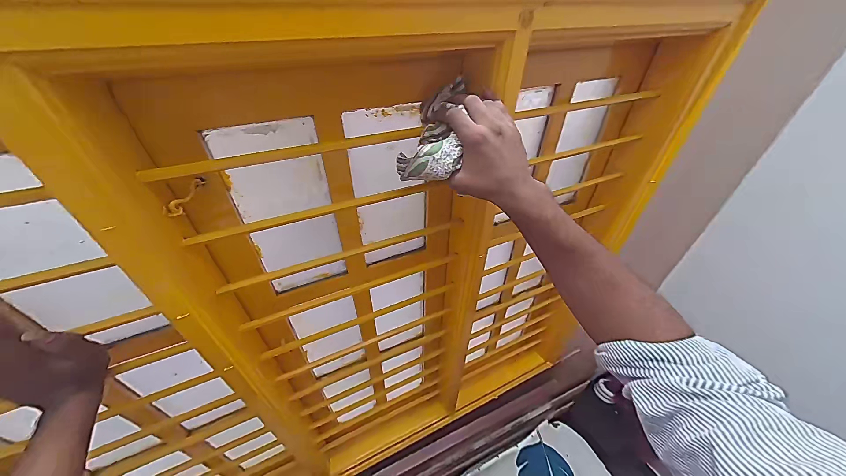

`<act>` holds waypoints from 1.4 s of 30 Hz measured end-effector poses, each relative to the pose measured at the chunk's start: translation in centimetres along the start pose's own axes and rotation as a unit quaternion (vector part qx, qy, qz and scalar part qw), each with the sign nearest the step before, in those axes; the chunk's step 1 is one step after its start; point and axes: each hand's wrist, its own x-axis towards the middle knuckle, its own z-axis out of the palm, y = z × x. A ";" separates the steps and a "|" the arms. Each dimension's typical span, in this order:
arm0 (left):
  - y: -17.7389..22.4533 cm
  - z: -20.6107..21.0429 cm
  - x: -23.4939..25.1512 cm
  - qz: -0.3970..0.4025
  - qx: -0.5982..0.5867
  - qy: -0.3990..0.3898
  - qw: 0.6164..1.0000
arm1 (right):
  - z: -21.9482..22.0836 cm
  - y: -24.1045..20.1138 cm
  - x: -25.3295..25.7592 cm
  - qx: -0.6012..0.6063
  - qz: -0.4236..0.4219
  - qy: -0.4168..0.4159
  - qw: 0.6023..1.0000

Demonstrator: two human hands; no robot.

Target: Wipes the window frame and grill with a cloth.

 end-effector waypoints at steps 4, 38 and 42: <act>-0.5 -0.1 0.3 0.032 -0.007 0.042 0.999 | 1.3 -1.7 -0.5 0.016 0.016 0.045 0.999; 9.5 -21.9 -3.3 -0.263 -0.662 -0.179 0.679 | -2.0 -47.8 6.1 0.526 -0.290 0.004 0.800; 3.8 -23.9 3.4 -0.117 -0.547 -0.081 0.825 | -5.6 -47.8 11.7 0.562 -0.331 -0.082 0.754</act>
